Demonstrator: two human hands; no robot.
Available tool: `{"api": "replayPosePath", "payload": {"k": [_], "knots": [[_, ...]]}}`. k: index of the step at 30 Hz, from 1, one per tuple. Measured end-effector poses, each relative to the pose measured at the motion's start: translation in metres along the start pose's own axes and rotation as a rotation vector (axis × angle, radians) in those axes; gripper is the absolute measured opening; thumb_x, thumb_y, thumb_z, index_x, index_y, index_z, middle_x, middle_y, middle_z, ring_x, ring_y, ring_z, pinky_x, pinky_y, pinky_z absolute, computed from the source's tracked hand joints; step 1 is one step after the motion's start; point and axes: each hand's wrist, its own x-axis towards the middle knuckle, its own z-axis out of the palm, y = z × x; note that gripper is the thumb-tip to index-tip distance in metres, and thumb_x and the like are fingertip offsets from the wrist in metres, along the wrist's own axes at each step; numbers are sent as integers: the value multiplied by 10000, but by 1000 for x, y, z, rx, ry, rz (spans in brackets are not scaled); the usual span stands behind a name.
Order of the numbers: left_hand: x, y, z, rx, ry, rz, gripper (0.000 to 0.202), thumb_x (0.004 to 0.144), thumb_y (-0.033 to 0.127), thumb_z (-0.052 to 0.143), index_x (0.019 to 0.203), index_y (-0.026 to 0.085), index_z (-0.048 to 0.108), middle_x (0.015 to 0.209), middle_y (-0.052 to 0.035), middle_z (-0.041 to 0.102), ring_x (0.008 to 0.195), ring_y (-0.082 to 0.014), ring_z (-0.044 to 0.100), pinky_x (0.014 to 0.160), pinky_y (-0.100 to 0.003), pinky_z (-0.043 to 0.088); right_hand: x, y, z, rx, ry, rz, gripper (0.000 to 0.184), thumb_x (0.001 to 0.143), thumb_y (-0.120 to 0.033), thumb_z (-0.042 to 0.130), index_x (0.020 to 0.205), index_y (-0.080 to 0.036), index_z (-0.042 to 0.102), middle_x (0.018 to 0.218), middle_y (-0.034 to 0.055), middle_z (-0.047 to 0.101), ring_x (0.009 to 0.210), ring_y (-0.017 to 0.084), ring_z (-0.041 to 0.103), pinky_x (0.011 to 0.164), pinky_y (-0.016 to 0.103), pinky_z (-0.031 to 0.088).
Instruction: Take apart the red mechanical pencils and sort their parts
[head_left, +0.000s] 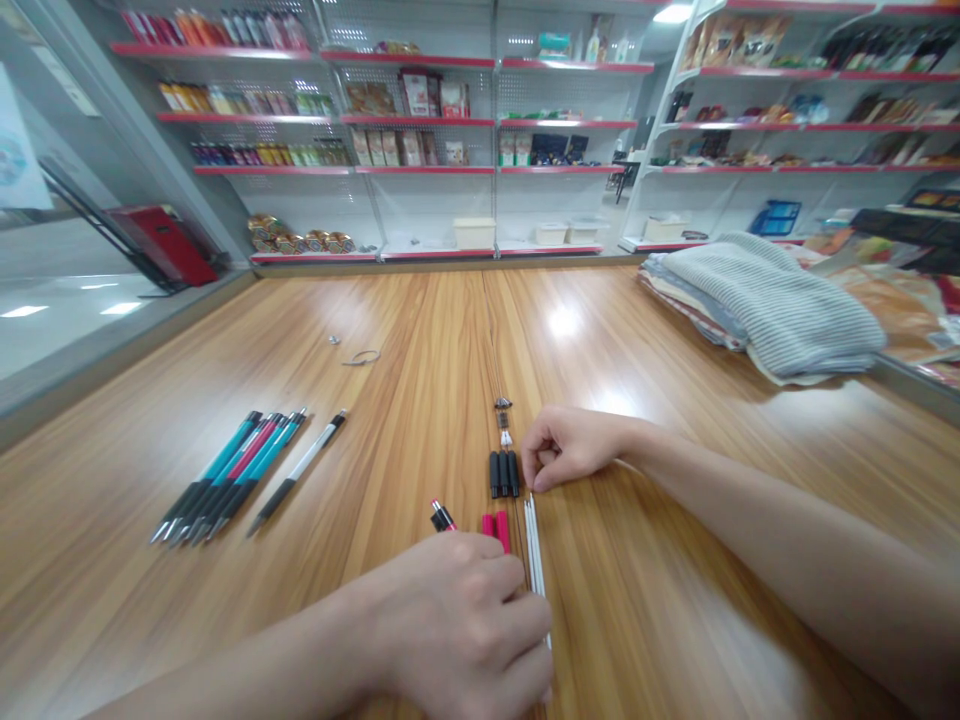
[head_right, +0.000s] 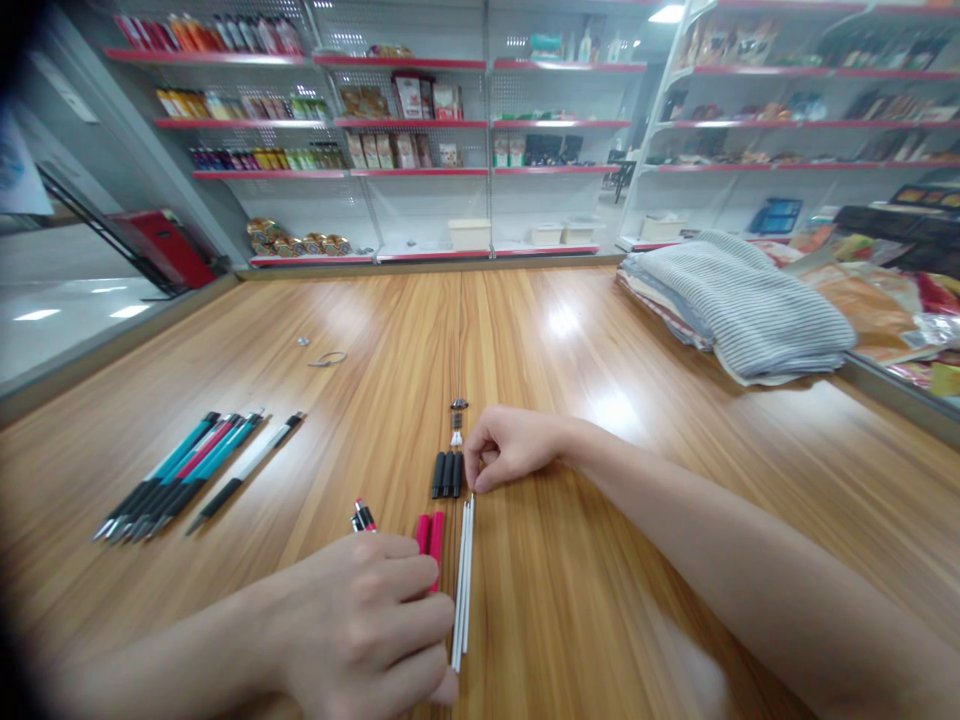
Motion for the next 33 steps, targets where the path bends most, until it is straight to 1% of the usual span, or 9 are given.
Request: {"api": "replayPosePath", "payload": {"k": [8,14,17,24,30,33], "knots": [[1,0,1,-17,-3,-9,295,813,236,582,565,203,427,525,31,441,416,-123,428,357,-316,283,0,0,1,6,-3,-1,193,746,-248,697,833,-78,719,508,-51,512,449,45,407,420,154,276],[1,1,1,-20,-2,-2,271,802,225,584,571,201,445,522,33,441,419,-122,435,364,-306,290,0,-2,1,-3,-6,-5,208,747,-266,698,839,-80,720,529,-43,528,459,49,418,428,159,285],[-1,2,3,-25,-5,-5,259,798,220,585,578,202,450,526,33,446,420,-128,433,366,-305,292,0,-2,2,-7,-5,-4,216,749,-277,699,844,-84,720,522,-47,513,463,53,422,428,160,285],[2,1,2,-21,11,3,280,805,216,588,571,202,435,509,38,440,415,-117,427,372,-286,291,1,-2,2,-9,-6,-22,237,760,-302,700,845,-82,719,525,-46,513,466,50,421,434,160,286],[-3,-2,3,-6,4,11,313,867,309,545,590,201,447,533,33,458,420,-127,448,370,-313,295,0,-4,3,20,8,-22,275,712,-333,756,822,-86,706,517,-52,507,462,49,407,429,162,276],[-3,-3,3,-3,2,8,289,849,272,554,591,199,446,534,33,453,429,-122,447,378,-303,298,0,-3,3,30,14,-18,302,698,-360,769,806,-88,695,511,-58,494,464,50,406,430,163,274]]}}
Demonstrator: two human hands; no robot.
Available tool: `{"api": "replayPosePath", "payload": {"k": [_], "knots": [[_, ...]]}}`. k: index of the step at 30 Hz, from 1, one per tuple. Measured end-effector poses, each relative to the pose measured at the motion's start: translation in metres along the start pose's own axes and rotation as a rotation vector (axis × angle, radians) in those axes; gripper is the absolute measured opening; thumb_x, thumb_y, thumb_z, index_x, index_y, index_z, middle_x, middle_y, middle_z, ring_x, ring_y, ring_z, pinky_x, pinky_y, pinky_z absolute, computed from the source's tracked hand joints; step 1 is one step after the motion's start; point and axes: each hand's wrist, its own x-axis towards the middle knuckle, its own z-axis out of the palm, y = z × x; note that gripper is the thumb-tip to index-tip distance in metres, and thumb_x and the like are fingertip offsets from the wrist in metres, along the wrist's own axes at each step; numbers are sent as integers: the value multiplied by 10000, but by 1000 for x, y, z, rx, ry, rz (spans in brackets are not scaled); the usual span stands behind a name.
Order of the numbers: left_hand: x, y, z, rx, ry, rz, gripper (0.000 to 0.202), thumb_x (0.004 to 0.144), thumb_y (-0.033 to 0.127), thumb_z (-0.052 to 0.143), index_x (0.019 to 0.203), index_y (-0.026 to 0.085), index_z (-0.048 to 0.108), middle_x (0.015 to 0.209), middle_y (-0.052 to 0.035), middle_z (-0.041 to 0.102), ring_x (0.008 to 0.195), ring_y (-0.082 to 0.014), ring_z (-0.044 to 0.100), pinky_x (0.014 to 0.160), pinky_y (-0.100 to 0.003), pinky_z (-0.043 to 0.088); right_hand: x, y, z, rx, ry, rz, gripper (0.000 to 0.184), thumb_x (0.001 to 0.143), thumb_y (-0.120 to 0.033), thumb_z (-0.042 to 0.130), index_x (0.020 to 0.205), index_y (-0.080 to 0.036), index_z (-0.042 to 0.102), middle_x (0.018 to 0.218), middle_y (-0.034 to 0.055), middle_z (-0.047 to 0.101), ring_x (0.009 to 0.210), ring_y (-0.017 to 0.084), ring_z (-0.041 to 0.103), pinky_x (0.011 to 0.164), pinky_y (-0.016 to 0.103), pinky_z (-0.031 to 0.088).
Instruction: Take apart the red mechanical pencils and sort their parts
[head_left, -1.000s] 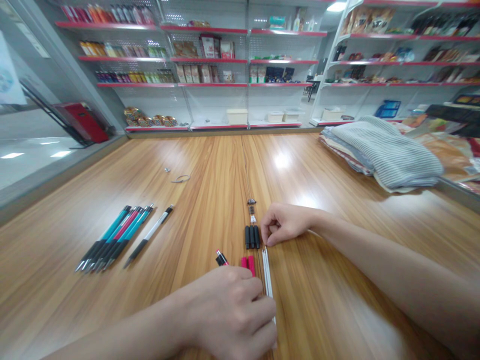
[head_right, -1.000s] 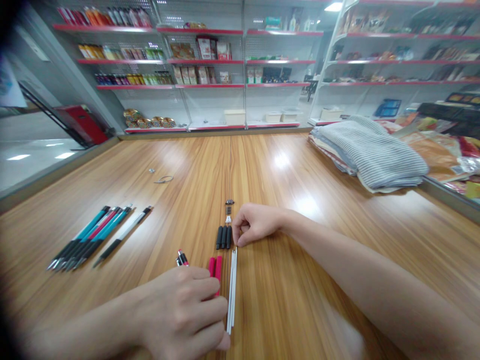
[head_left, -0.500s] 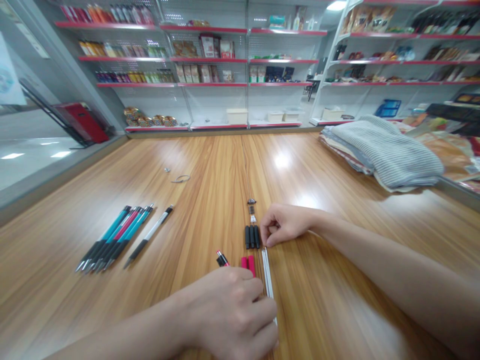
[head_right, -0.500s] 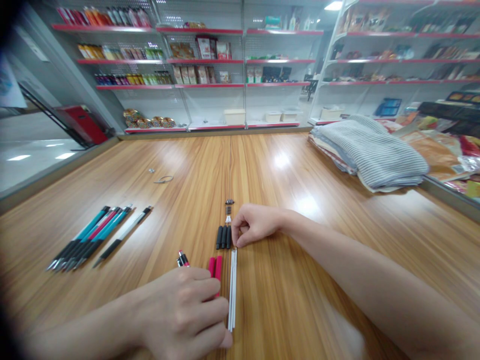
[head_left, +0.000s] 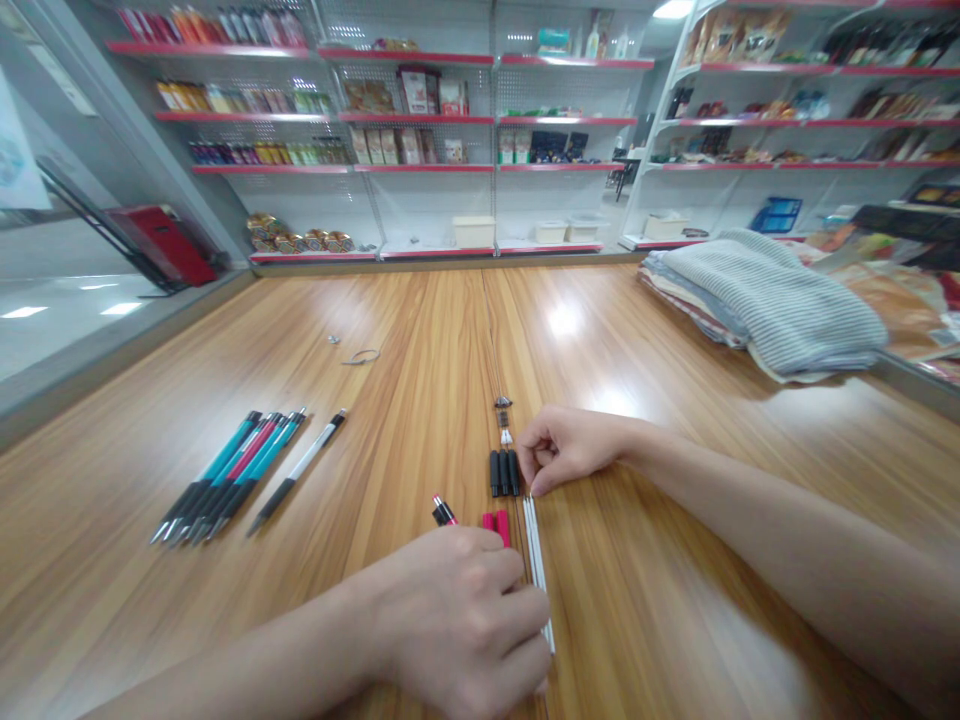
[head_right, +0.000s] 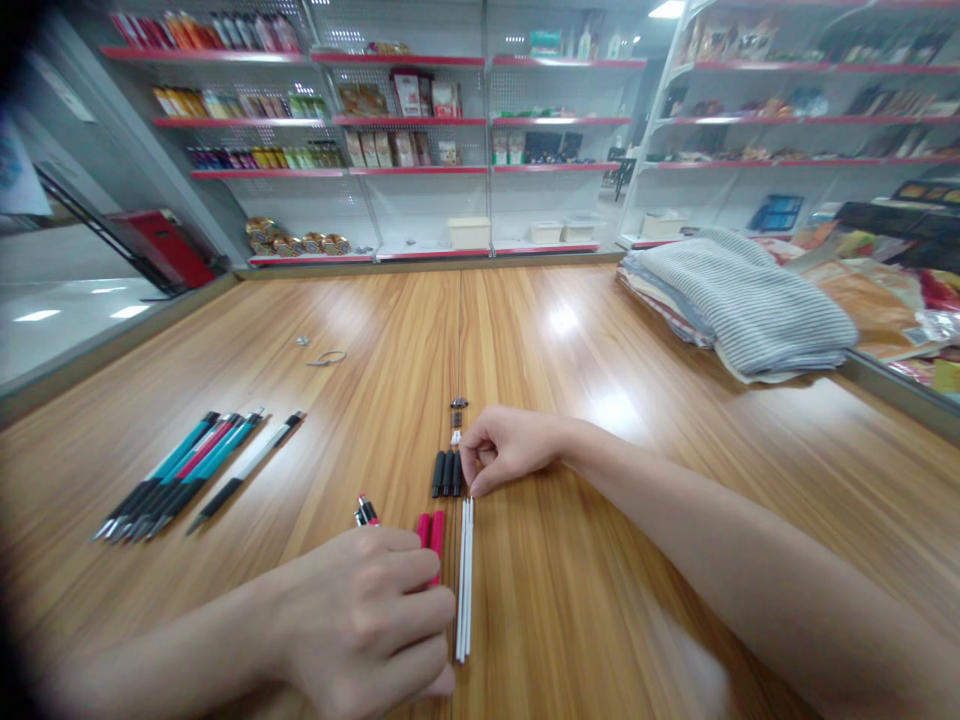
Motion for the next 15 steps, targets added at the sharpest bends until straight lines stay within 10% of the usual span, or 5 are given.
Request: {"api": "replayPosePath", "payload": {"k": [15], "knots": [[1,1,-2,-61,-12,4,232,785,191,578,581,197,468,555,27,465,438,-123,435,370,-312,287,1,2,1,6,25,22,317,682,-375,788,773,-94,674,529,-55,510,473,53,422,432,163,290]]}}
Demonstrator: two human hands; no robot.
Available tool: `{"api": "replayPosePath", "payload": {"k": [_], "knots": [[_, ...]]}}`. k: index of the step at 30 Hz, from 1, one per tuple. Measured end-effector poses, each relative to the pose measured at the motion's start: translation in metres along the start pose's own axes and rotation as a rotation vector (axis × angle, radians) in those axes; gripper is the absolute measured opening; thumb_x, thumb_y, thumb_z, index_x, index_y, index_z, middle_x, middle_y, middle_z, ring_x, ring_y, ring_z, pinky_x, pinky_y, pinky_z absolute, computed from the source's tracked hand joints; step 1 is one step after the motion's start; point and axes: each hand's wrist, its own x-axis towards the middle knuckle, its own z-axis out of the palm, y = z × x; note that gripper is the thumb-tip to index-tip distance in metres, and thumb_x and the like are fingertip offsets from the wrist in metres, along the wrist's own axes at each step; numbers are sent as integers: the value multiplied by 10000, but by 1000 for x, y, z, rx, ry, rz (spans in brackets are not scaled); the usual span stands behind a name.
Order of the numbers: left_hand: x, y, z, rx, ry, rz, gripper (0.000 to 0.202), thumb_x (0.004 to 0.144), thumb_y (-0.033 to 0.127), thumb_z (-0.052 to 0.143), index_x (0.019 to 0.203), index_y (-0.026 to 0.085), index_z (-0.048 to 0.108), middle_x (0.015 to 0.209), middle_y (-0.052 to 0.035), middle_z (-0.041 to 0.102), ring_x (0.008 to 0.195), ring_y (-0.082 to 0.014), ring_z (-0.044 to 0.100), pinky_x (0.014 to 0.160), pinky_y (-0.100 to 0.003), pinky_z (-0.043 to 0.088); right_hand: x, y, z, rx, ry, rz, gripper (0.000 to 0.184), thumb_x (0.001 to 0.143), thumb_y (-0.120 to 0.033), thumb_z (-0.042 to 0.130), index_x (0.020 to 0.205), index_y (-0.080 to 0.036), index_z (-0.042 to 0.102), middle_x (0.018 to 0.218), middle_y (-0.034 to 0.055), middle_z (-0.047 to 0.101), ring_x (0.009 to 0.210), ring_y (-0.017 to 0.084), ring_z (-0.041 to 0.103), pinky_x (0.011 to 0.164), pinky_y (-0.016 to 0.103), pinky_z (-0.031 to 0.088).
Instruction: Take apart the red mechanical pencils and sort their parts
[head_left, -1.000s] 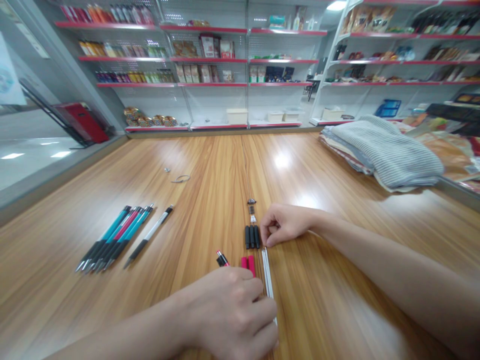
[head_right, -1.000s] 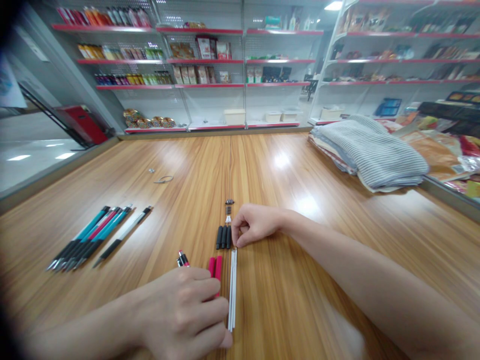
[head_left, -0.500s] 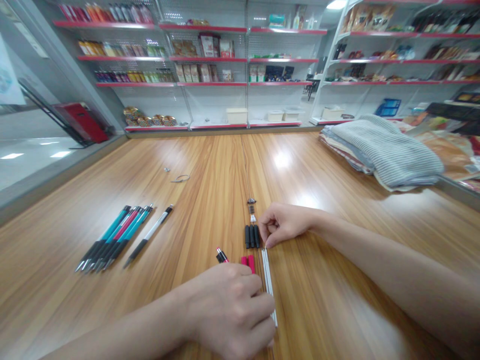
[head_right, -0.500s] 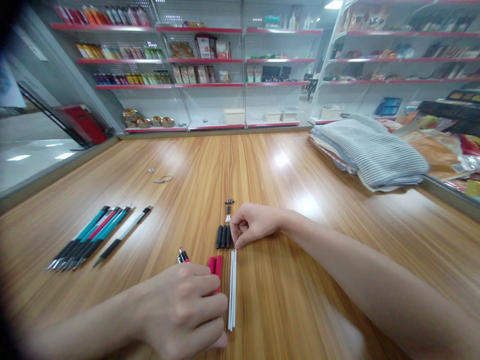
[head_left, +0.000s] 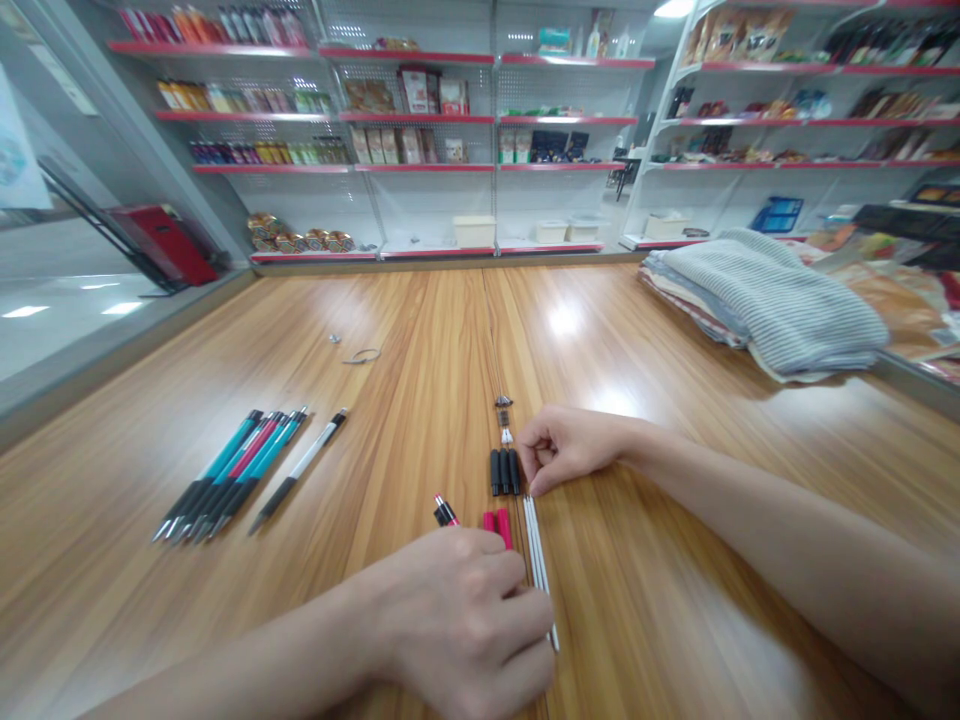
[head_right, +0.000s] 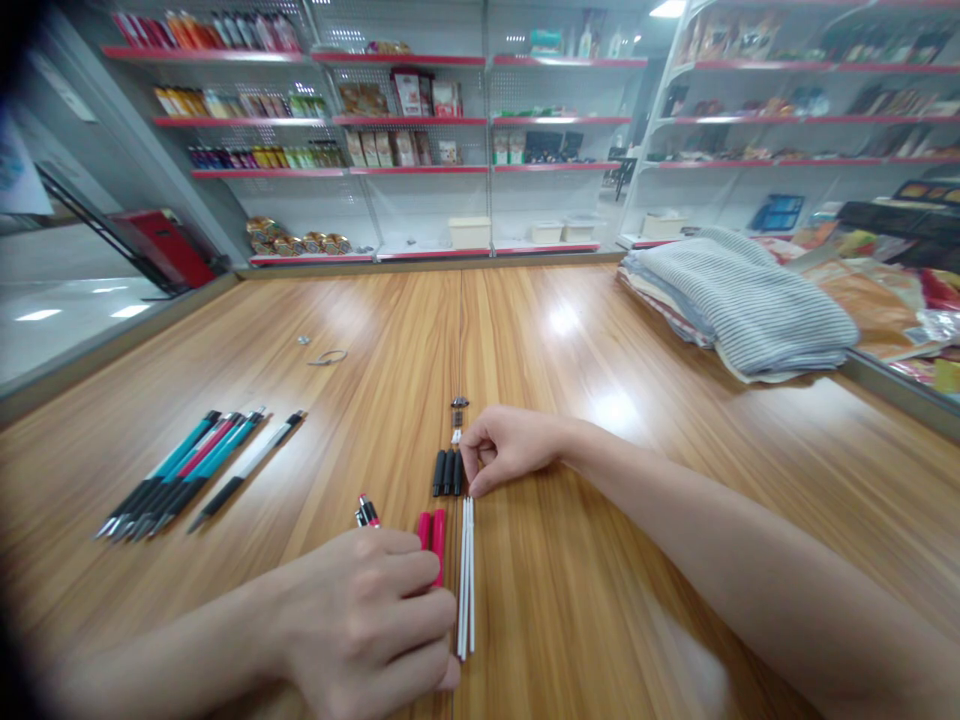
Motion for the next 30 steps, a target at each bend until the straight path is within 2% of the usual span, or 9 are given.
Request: {"api": "replayPosePath", "payload": {"k": [6,12,20,30], "knots": [[1,0,0,-28,9,-22,255,858,300,536,630,185,534,577,13,493,437,-129,428,357,-327,280,0,4,-3,74,-63,-25,322,698,-372,778,828,-85,710,524,-44,522,470,52,422,429,163,285],[0,-5,2,-80,-38,-100,252,859,366,503,800,143,607,680,-21,568,483,-151,475,385,-353,338,0,3,-4,94,-55,-28,348,687,-389,790,824,-78,712,531,-40,530,470,49,422,432,161,292],[-1,-3,1,-107,-92,-109,242,853,326,489,912,140,633,673,-9,562,471,-156,468,388,-344,316,0,6,-4,61,-45,-29,325,707,-381,776,830,-86,717,526,-46,517,469,47,405,436,166,283],[-2,-4,2,-100,-111,-111,247,853,340,500,891,141,641,677,-13,562,477,-152,470,399,-341,313,0,7,-2,61,-40,-32,306,716,-368,768,832,-89,717,535,-46,519,474,47,401,438,168,272]]}}
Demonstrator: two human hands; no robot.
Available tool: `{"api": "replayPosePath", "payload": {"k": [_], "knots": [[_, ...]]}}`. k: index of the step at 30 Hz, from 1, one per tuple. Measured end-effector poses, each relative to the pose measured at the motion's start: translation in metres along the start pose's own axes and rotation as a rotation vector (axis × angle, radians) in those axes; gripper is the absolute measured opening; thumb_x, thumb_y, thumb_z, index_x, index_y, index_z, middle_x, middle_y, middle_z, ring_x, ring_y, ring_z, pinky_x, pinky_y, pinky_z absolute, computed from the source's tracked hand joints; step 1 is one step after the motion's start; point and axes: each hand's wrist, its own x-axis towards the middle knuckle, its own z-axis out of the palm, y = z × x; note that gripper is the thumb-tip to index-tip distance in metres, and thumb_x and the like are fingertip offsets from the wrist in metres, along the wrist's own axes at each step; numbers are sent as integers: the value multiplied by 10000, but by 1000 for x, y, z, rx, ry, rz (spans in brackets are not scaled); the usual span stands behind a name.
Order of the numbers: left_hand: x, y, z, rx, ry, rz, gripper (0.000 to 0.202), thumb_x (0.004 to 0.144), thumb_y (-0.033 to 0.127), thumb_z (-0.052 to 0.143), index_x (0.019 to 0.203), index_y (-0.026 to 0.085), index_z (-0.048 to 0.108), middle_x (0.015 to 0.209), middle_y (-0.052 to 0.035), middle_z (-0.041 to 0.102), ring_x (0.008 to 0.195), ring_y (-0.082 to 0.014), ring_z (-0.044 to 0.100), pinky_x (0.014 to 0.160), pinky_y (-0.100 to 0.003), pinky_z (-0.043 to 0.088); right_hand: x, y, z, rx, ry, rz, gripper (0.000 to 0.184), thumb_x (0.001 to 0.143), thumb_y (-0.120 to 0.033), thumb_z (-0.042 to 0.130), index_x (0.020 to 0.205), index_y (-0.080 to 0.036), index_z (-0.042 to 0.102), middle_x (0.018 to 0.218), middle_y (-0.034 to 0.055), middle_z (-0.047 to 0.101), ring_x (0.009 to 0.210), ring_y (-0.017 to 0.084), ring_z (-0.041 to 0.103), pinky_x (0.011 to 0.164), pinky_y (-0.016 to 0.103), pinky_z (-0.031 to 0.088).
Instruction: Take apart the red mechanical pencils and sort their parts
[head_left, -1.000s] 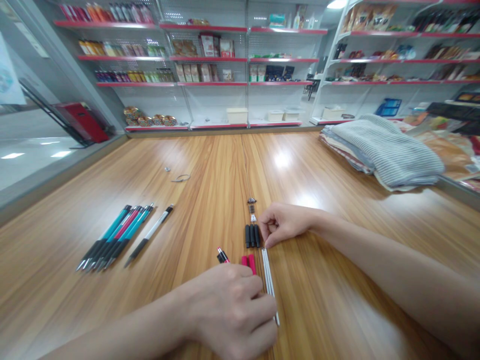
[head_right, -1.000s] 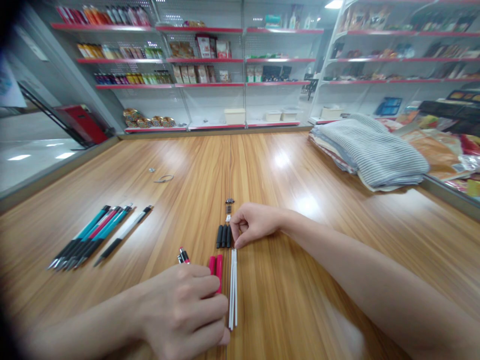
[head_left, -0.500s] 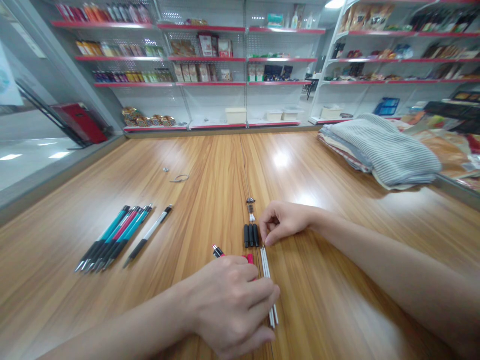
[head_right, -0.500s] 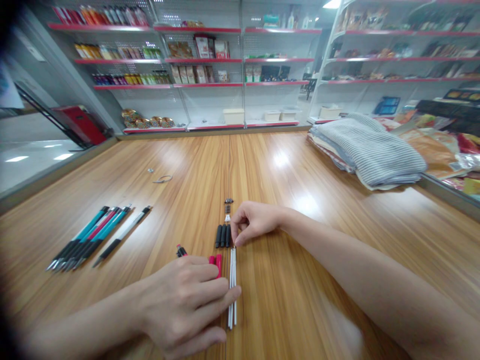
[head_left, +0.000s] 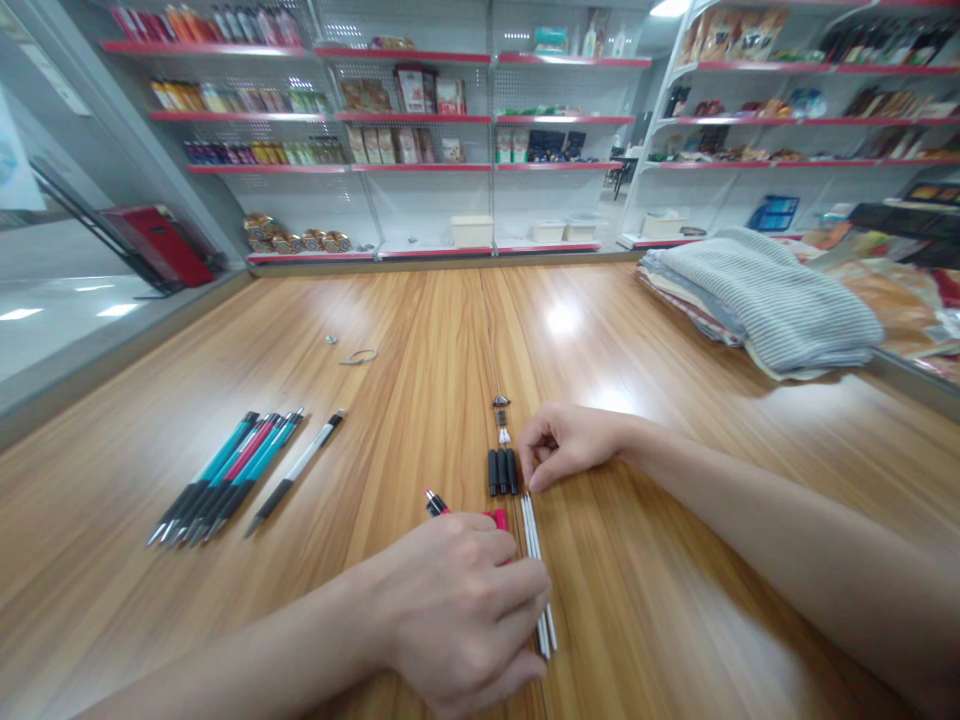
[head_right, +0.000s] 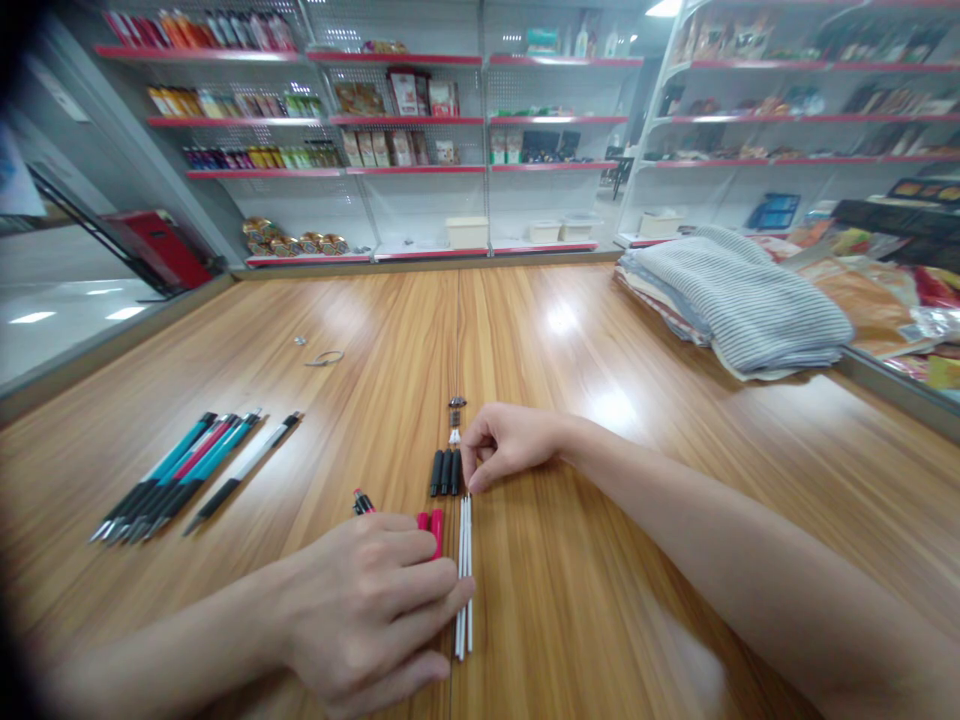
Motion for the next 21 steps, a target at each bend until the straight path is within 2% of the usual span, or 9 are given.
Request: {"api": "replayPosePath", "payload": {"k": [5,10,14,21], "knots": [[0,0,-2,-4,49,21,222,842,317,509,738,156,620,658,-9,549,465,-147,449,382,-344,291,-1,0,-1,-3,8,13,307,711,-367,770,831,-89,724,543,-38,543,478,49,419,441,165,284],[1,1,-3,59,121,49,269,842,263,531,585,186,511,596,14,496,441,-128,403,382,-330,255,-1,-2,-2,-30,11,26,304,750,-356,730,875,-80,748,598,-1,626,496,56,463,461,164,329],[3,6,-2,115,152,55,279,849,248,549,592,196,455,586,32,450,439,-121,385,393,-322,240,-1,-6,-2,-45,22,9,262,754,-298,718,896,-82,764,698,35,704,555,70,535,507,159,380],[6,11,-3,162,132,26,250,824,224,563,614,198,430,599,35,448,447,-121,403,401,-317,248,-1,-5,-2,-41,5,2,273,745,-293,732,904,-73,766,752,64,735,615,92,602,535,153,416]]}}
